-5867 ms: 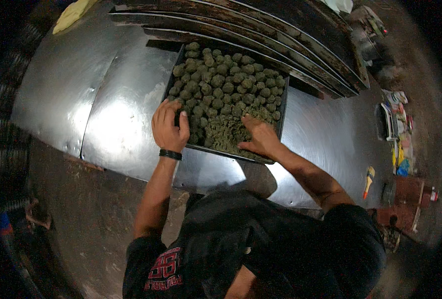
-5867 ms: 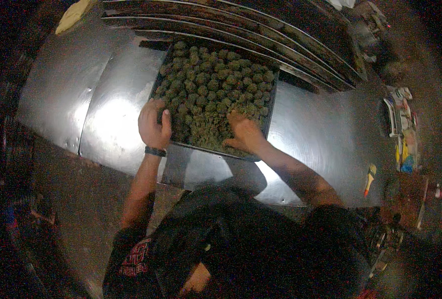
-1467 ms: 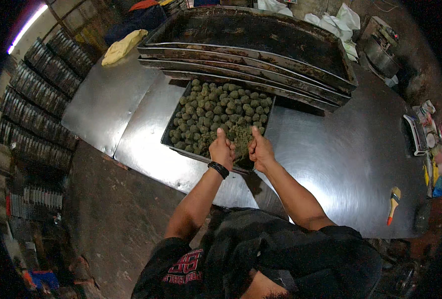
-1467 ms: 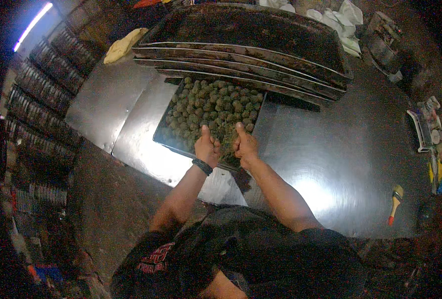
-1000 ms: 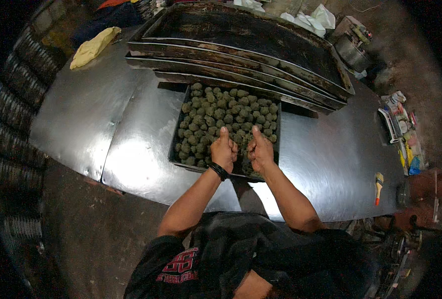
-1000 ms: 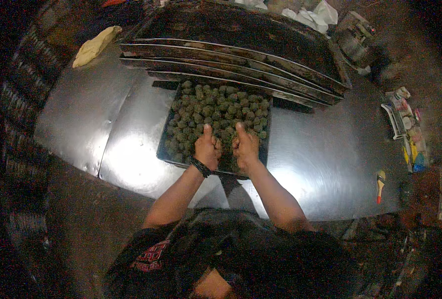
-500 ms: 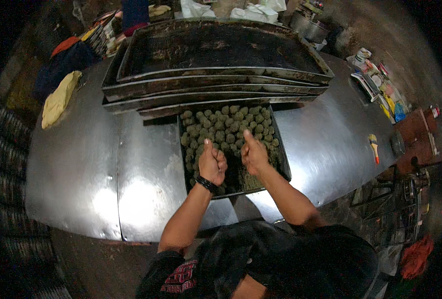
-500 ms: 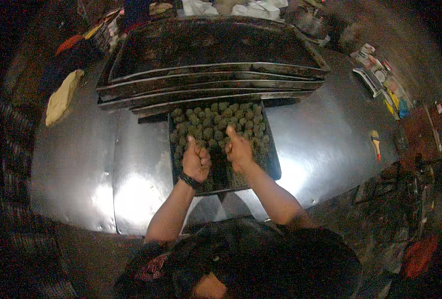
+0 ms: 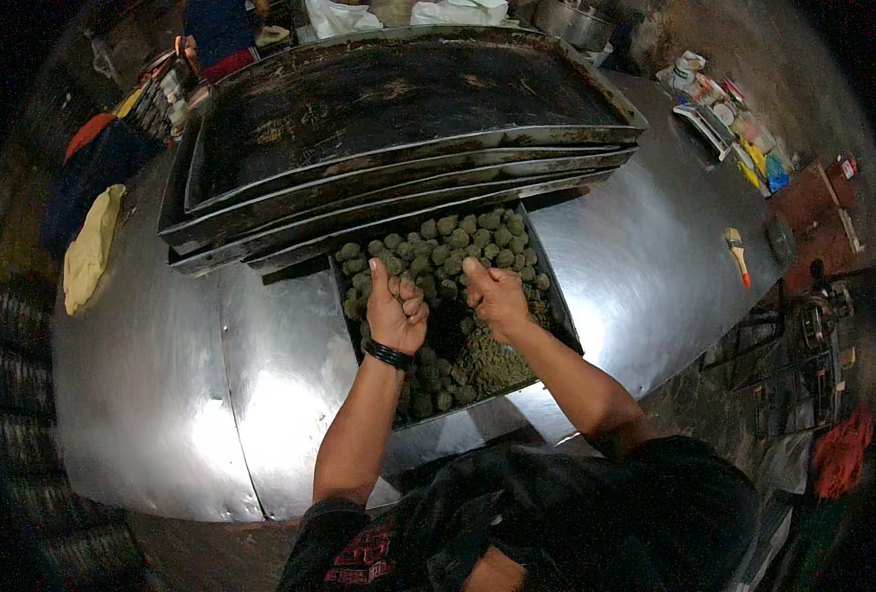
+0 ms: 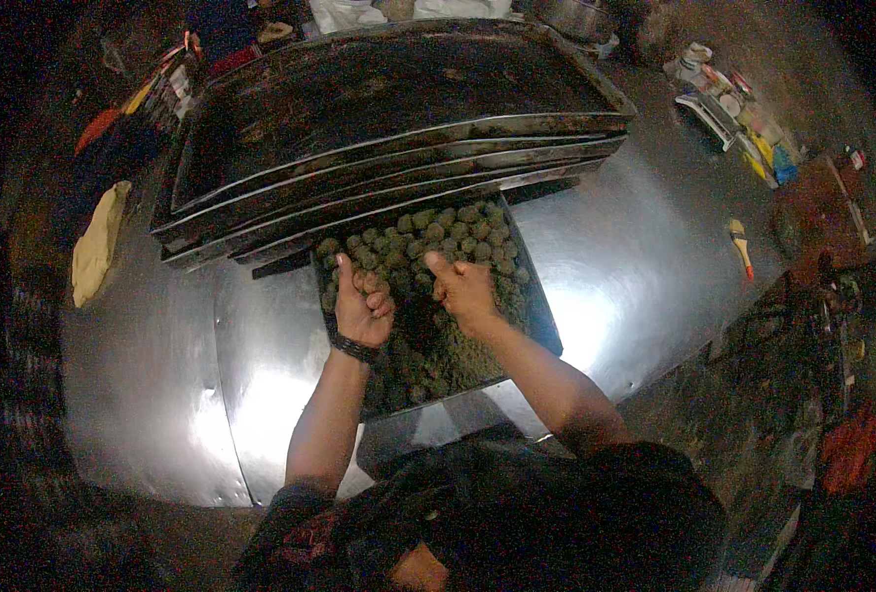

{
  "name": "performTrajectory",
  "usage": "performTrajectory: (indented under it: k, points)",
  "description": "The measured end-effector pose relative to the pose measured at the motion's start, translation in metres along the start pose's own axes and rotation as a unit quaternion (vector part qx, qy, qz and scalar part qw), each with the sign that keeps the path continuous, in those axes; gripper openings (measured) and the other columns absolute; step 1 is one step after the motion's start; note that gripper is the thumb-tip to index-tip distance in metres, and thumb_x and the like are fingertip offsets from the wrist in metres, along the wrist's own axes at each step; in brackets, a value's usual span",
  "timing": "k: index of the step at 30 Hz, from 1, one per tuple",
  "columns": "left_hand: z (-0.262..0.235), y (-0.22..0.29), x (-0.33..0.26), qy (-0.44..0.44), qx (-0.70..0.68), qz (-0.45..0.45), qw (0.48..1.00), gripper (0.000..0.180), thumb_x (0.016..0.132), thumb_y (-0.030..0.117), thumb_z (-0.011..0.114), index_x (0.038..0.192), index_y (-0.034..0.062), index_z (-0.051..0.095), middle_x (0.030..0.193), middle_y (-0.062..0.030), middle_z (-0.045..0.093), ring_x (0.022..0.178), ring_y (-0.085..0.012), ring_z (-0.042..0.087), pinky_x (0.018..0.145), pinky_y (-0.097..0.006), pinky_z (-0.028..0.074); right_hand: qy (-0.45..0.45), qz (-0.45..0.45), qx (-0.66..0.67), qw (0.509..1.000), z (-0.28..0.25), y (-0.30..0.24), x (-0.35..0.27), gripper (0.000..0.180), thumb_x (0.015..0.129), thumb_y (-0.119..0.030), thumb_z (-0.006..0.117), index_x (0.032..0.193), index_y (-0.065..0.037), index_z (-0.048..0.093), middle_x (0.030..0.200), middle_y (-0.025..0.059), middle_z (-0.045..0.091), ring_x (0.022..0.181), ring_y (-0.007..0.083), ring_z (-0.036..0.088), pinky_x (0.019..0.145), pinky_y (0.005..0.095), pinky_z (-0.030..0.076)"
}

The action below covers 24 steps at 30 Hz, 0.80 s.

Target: The person arranges small green food items on a metal tray by hand, picking them up and placing them in rows. Another person is visible in the background working with dough.

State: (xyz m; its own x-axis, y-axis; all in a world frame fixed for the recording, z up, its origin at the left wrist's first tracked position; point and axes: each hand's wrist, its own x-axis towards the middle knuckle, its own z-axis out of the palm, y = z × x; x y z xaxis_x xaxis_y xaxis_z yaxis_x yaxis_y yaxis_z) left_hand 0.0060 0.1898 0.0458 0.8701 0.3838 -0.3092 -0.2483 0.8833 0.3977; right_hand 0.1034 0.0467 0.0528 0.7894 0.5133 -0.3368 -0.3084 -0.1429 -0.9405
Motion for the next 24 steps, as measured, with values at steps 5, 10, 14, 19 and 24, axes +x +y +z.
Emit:
performTrajectory:
  k: [5,10,14,19,24]
  points:
    - [0.025,0.015,0.027,0.076,0.227,0.090,0.967,0.048,0.087,0.060,0.034,0.079,0.0128,0.043,0.072,-0.0026,0.049,0.063,-0.0158,0.047,0.054,-0.032,0.037,-0.075,-0.033,-0.188,0.979,0.007,-0.029,0.026,0.045,0.087,-0.047,0.049,0.079,-0.003,0.058,0.072,0.0089,0.056,0.051,0.0130,0.048,0.048,0.0290,0.039]
    - [0.014,0.017,0.060,0.074,0.155,0.116,0.978,0.059,0.086,0.062,0.031,0.102,0.0073,0.047,0.102,-0.0080,0.048,0.091,-0.0221,0.046,0.080,-0.040,0.038,-0.111,-0.027,-0.037,0.993,0.006,-0.051,0.044,0.048,0.093,-0.034,0.042,0.130,-0.005,0.036,0.121,0.0139,0.047,0.087,0.0206,0.058,0.070,0.0333,0.050]
    - [0.022,0.008,0.059,0.158,0.167,0.140,0.963,0.064,0.086,0.060,0.033,0.119,0.0048,0.040,0.124,-0.0127,0.039,0.117,-0.0283,0.037,0.096,-0.044,0.030,-0.085,-0.080,0.005,0.993,-0.015,-0.036,0.039,0.037,0.092,-0.020,0.046,0.124,-0.001,0.043,0.115,0.0139,0.052,0.085,0.0192,0.059,0.067,0.0316,0.050]
    - [0.002,0.003,0.023,0.117,0.129,0.242,0.955,0.048,0.089,0.044,0.045,0.120,0.0074,0.042,0.130,-0.0099,0.038,0.122,-0.0273,0.035,0.098,-0.042,0.032,-0.113,-0.078,-0.061,0.989,-0.060,-0.011,0.017,0.026,0.088,-0.015,0.052,0.108,0.001,0.056,0.095,0.0113,0.062,0.079,0.0153,0.060,0.063,0.0292,0.050]
    - [-0.005,-0.025,-0.067,0.117,0.322,0.300,0.890,0.032,0.090,0.030,0.047,0.112,0.0071,0.049,0.117,-0.0097,0.050,0.110,-0.0248,0.048,0.090,-0.038,0.040,-0.191,-0.107,-0.277,0.936,-0.117,0.002,0.001,0.026,0.081,-0.021,0.062,0.099,-0.003,0.063,0.085,0.0108,0.065,0.079,0.0155,0.061,0.069,0.0297,0.048]
